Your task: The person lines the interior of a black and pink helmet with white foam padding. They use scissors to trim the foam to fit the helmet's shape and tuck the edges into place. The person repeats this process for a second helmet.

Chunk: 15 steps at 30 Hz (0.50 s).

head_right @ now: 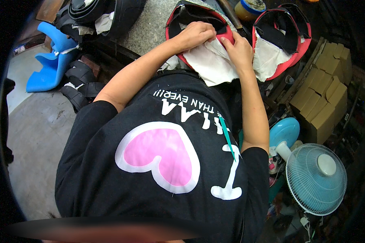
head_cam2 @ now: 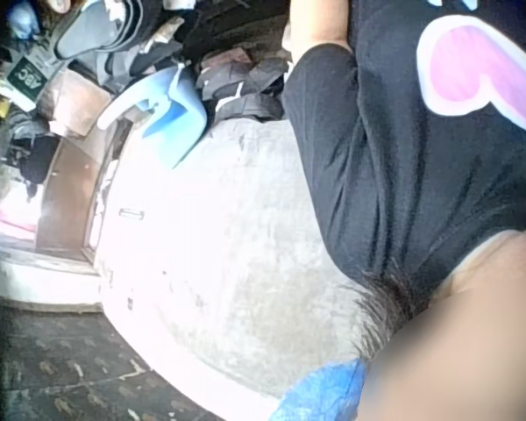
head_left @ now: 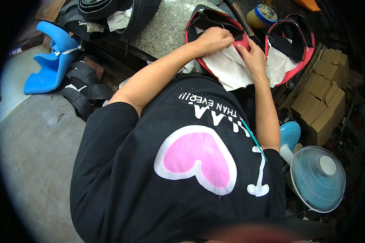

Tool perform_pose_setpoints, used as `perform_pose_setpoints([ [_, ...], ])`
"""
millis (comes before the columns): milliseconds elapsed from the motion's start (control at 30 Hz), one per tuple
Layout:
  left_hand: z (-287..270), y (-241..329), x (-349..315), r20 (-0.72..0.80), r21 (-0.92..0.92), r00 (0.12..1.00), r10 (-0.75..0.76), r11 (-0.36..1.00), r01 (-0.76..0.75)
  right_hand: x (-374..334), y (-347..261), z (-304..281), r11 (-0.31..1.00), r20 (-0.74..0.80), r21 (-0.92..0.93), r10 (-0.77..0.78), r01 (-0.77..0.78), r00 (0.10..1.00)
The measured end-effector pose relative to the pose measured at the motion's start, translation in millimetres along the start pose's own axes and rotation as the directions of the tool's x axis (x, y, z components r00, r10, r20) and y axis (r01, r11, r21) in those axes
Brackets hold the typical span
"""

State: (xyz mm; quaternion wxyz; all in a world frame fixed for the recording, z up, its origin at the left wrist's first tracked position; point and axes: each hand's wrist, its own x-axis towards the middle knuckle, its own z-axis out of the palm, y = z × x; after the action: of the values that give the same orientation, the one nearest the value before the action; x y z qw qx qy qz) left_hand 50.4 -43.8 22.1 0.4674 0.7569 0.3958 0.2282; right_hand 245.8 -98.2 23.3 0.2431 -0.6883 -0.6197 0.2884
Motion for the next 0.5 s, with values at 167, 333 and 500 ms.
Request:
perform_pose_setpoints([
  [167,7.9,6.2,2.5,-0.138,0.239,0.99,-0.039,0.969,0.071,3.5,8.8,18.1,0.723,0.197,0.616,0.242,-0.312,0.95],
  [333,5.7,-1.6,6.3,-0.074,0.422,0.996,0.047,0.907,-0.011,8.6,10.0,15.5,0.792,0.203,0.54,0.207,-0.285,0.957],
  [500,8.5,-7.6,9.4,-0.066,0.504,0.988,0.138,0.859,-0.086,10.7,8.8,17.6,0.808,0.194,0.521,0.201,-0.275,0.96],
])
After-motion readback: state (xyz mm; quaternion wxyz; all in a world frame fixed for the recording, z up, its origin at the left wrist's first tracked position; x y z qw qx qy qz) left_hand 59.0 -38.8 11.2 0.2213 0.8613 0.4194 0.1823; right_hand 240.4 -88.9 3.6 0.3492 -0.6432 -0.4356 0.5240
